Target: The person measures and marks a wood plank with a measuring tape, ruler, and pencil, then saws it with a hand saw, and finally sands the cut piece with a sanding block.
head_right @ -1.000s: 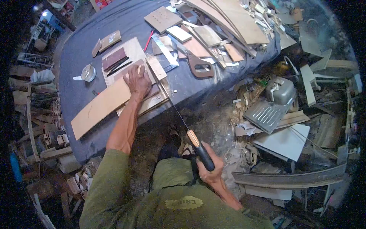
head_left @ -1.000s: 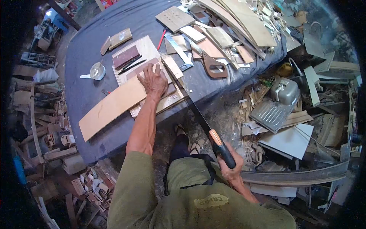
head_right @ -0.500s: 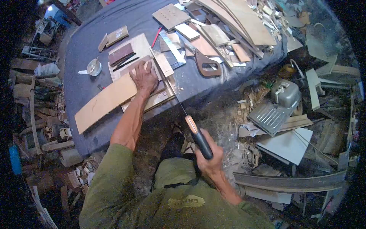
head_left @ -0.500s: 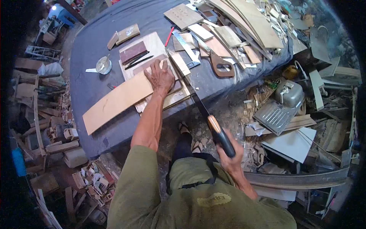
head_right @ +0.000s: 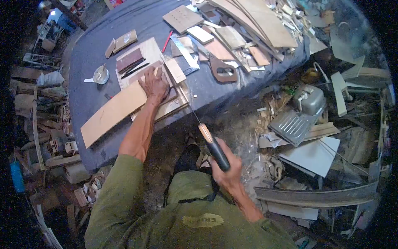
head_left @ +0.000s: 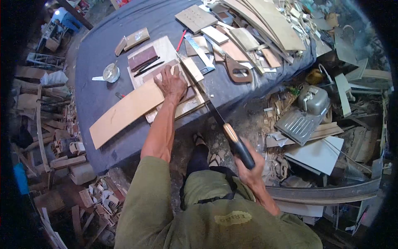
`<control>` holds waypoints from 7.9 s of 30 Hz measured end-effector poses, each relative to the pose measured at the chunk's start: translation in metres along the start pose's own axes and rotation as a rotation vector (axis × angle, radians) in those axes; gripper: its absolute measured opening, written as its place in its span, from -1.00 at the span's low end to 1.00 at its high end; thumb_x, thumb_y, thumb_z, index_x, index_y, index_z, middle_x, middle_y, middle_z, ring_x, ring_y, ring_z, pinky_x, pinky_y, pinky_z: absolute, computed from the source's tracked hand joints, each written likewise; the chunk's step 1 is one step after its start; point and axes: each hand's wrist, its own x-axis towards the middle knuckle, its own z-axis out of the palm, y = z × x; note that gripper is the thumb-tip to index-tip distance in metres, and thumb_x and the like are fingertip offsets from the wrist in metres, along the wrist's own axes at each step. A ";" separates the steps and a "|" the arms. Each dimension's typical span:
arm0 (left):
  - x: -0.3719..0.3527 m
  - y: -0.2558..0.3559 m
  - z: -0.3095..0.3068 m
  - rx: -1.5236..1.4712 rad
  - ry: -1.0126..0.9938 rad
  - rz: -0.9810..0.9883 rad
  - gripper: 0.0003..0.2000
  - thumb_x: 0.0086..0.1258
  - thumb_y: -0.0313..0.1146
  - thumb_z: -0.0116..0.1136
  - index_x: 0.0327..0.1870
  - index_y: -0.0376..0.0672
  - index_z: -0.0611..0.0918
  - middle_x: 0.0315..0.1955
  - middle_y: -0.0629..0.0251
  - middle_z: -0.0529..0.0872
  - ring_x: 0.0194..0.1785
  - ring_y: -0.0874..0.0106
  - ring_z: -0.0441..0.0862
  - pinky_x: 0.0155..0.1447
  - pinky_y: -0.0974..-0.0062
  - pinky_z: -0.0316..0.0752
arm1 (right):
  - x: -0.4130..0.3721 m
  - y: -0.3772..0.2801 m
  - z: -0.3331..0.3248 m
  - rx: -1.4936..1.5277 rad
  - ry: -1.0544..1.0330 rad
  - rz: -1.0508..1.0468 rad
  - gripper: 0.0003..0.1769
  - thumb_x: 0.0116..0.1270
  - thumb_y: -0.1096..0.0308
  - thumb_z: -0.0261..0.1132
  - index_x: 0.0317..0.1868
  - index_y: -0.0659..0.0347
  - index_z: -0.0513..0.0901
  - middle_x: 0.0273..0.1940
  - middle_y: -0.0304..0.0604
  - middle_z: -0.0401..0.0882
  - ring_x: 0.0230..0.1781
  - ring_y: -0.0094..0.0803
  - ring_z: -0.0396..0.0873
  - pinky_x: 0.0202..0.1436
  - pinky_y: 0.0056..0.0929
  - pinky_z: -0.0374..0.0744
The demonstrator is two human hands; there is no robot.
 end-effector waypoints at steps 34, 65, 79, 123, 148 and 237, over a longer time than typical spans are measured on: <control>-0.005 0.001 -0.002 0.014 -0.017 0.044 -0.61 0.38 -0.27 0.17 0.22 -0.08 0.65 0.31 0.16 0.51 0.44 0.15 0.36 0.47 -0.40 0.07 | 0.019 0.025 0.025 0.035 0.028 0.023 -0.39 0.22 0.54 0.33 0.34 0.17 0.59 -0.37 -0.09 0.66 -0.45 -0.49 0.62 -0.26 -0.49 0.59; -0.006 0.004 -0.001 -0.035 0.001 0.059 -0.61 0.38 -0.28 0.18 0.24 0.02 0.64 0.30 0.19 0.52 0.43 0.14 0.38 0.47 -0.41 0.10 | -0.020 0.013 0.004 0.102 -0.007 0.113 -0.37 0.22 0.55 0.40 0.35 0.25 0.57 -0.14 -0.01 0.77 -0.21 -0.46 0.72 -0.11 -0.44 0.65; -0.007 0.015 0.004 -0.057 0.048 0.043 -0.63 0.35 -0.25 0.19 0.18 -0.02 0.65 0.28 0.25 0.52 0.43 0.22 0.37 0.47 -0.34 0.08 | -0.022 -0.002 -0.010 -0.001 -0.010 0.161 -0.39 0.22 0.55 0.38 0.34 0.21 0.59 -0.23 -0.09 0.75 -0.28 -0.48 0.69 -0.15 -0.45 0.64; -0.008 0.005 0.003 0.022 0.013 0.021 -0.63 0.41 -0.24 0.16 0.23 0.03 0.65 0.31 0.19 0.53 0.45 0.18 0.37 0.44 -0.43 0.07 | 0.030 0.010 0.012 0.080 -0.044 0.132 -0.39 0.21 0.57 0.37 0.33 0.27 0.59 -0.30 -0.03 0.74 -0.35 -0.43 0.73 -0.22 -0.50 0.62; -0.005 0.002 0.007 -0.033 0.023 0.035 -0.60 0.32 -0.28 0.19 0.19 -0.03 0.67 0.24 0.17 0.54 0.40 0.18 0.38 0.51 -0.40 -0.07 | -0.024 0.049 -0.005 -0.033 0.012 -0.041 -0.35 0.17 0.61 0.35 0.34 0.21 0.60 -0.21 0.12 0.77 -0.31 -0.46 0.75 -0.22 -0.45 0.65; -0.003 0.003 0.005 0.015 0.030 0.059 -0.64 0.35 -0.27 0.20 0.17 -0.01 0.68 0.27 0.22 0.55 0.42 0.18 0.40 0.45 -0.42 0.10 | 0.044 -0.003 0.019 0.049 -0.015 0.008 -0.36 0.25 0.54 0.32 0.40 0.21 0.56 -0.33 -0.15 0.68 -0.42 -0.56 0.62 -0.31 -0.51 0.58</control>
